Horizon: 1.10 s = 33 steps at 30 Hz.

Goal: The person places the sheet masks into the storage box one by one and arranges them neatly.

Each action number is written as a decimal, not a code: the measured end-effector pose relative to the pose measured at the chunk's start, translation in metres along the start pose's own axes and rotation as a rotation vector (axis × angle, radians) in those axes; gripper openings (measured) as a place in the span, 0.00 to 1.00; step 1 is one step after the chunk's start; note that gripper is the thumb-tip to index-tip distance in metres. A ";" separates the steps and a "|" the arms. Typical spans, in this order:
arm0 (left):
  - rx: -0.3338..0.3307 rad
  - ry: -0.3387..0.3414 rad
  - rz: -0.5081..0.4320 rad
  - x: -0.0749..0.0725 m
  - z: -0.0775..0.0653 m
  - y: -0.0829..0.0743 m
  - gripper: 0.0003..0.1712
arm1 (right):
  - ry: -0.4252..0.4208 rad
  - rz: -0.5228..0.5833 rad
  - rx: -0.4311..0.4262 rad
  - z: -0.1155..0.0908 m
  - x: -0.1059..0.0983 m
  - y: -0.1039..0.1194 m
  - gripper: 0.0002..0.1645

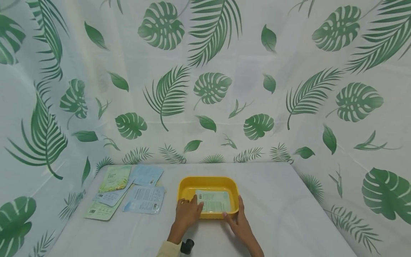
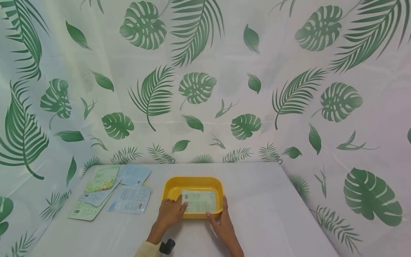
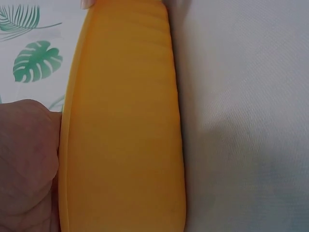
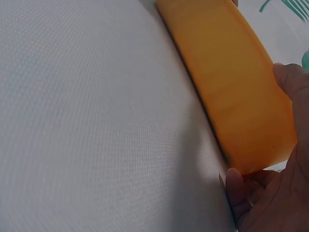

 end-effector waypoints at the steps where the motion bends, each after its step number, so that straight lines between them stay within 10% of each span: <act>1: 0.002 0.005 -0.004 0.001 0.000 0.000 0.30 | -0.001 -0.004 0.001 0.000 0.000 -0.001 0.57; 33: 0.014 -0.082 0.020 0.003 -0.001 -0.001 0.25 | -0.001 0.003 0.029 0.001 0.000 -0.003 0.58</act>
Point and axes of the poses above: each hand's wrist, its own z-axis towards the middle knuckle, its own x-axis out of the palm, y = z × x, the point moved 5 cm from there along z, towards the middle knuckle, and after that the axes turned 4 degrees about z, right-handed, at the moved point
